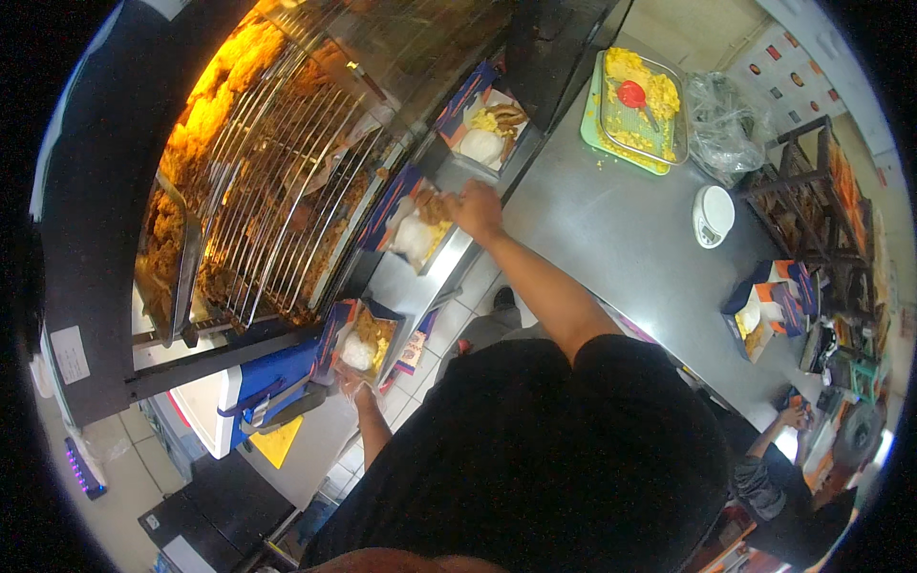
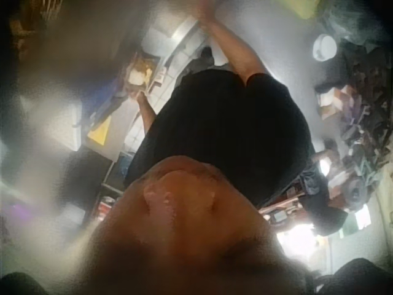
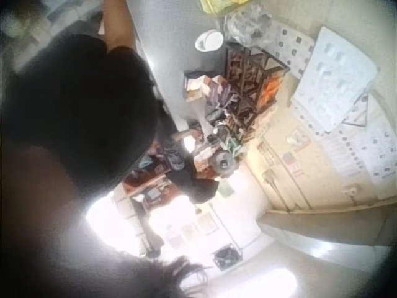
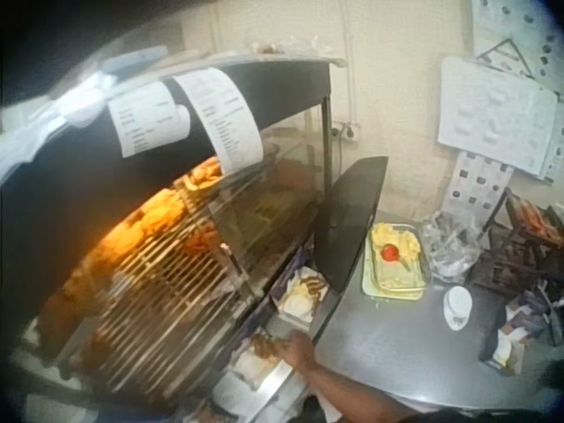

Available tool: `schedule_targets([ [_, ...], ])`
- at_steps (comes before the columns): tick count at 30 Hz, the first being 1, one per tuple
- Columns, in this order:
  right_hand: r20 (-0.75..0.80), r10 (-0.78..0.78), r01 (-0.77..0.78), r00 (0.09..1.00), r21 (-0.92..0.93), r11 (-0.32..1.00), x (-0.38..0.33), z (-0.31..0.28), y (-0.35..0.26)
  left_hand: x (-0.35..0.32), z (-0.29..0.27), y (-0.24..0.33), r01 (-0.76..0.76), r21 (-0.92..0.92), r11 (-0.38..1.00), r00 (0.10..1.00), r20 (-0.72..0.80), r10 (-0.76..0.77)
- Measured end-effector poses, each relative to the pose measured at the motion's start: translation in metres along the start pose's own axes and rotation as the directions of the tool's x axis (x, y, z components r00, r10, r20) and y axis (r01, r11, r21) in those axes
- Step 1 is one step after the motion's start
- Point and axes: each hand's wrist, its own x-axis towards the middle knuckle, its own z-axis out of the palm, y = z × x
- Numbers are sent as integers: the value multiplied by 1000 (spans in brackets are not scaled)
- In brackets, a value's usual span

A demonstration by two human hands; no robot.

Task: The person assembles food boxes by scooping scrambled eggs into containers, placing buns and fried chicken pieces inside, and adding seaweed packets. They retrieve buns from a cooler and chicken from a heated display, then arrange the completed boxes on the counter.

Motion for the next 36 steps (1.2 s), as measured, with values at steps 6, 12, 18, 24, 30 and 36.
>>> schedule_targets([
  [6,413,-284,394,865,-210,895,41,29,-1,8,-3,40,-229,278,933,965,191,180],
  [12,223,-280,324,934,-194,926,-3,-12,-13,20,8,64,-262,292,920,962,155,225],
  [18,-135,-148,138,980,-82,987,-50,-76,33,22,31,105,-308,248,919,947,168,272],
  [24,-457,155,-211,876,-75,975,-158,-219,111,-4,104,174,-494,155,855,843,325,429],
  [30,-582,503,-575,639,72,815,-240,-316,225,-82,251,275,-739,-72,670,533,547,646],
  [36,-680,502,-582,534,135,802,-267,-349,281,-210,414,349,-875,-352,331,45,622,782],
])
